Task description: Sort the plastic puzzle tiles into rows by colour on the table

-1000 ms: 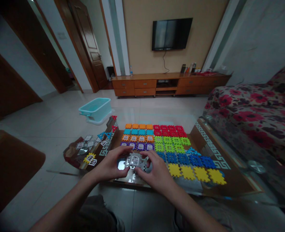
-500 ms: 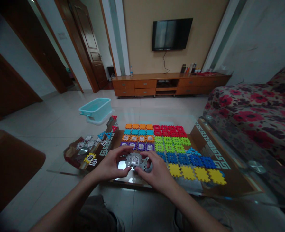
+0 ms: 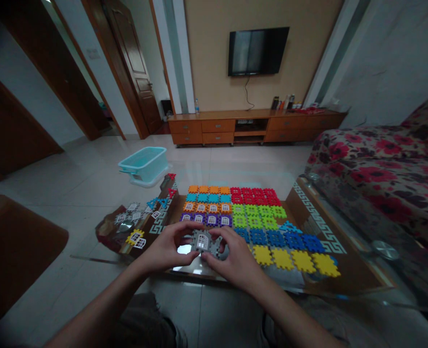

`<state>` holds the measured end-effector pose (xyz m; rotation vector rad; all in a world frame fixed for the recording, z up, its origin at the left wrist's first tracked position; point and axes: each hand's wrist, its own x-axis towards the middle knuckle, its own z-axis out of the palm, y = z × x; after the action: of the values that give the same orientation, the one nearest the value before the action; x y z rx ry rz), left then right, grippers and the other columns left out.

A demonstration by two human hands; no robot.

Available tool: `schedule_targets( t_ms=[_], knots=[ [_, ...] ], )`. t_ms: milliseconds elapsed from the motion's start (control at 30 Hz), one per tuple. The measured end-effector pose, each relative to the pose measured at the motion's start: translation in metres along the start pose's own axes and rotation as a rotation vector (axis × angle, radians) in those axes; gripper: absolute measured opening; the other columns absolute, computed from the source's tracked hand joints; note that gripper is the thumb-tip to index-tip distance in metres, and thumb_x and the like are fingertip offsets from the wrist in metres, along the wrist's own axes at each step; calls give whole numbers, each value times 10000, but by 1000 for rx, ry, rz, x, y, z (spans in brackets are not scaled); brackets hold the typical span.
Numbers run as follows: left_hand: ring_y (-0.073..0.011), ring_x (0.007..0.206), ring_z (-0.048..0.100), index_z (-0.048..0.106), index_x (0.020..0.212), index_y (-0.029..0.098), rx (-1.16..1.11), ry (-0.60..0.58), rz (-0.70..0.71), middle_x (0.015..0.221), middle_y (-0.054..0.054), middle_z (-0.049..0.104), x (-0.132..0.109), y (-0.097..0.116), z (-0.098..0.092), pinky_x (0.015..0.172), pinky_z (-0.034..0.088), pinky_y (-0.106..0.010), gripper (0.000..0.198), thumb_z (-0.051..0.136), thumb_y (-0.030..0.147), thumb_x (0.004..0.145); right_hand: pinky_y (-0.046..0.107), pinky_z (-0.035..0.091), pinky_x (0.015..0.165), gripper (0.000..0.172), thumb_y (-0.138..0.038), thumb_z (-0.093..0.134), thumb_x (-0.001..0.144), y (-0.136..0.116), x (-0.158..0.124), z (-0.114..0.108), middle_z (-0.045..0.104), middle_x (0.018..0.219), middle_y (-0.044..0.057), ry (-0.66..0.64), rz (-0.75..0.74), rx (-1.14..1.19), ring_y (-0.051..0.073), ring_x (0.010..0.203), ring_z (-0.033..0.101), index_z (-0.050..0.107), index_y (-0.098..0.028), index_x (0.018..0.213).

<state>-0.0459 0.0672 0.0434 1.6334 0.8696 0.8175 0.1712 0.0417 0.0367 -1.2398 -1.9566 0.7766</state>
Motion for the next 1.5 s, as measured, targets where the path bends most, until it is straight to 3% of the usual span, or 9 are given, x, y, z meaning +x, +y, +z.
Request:
schedule_targets(
  t_ms=[267,733,1000,1500],
  knots=[
    [-235,1091,613,605,1152,169,-115,-36,-46,1200,-101,602,1,7,1,969,516,-467,490,754,161,685,328,482,723,356,-272,710,752,1,-1,1,635,1020,40,-3,-15,8,179,774,580,594,-234,1087],
    [-218,1043,641,557,1180,175,-299,-59,-115,1204,-114,603,1,5,3,978,494,-466,564,792,146,668,316,467,677,358,-252,693,709,-1,0,-1,619,948,29,51,3,-35,161,709,550,582,-223,1049],
    [-195,967,660,566,1185,175,-299,-64,-131,1076,-87,660,2,0,2,956,502,-448,565,807,175,674,319,466,672,365,-244,683,722,-2,-1,-3,605,903,30,49,-9,-70,169,716,549,583,-218,1072],
    [-176,933,632,572,1194,181,-246,-53,-160,1010,-58,634,2,4,2,878,527,-397,600,828,203,651,322,479,676,362,-257,688,728,-4,-1,-3,626,955,38,53,-20,-68,162,715,554,581,-221,1073]
  ],
)
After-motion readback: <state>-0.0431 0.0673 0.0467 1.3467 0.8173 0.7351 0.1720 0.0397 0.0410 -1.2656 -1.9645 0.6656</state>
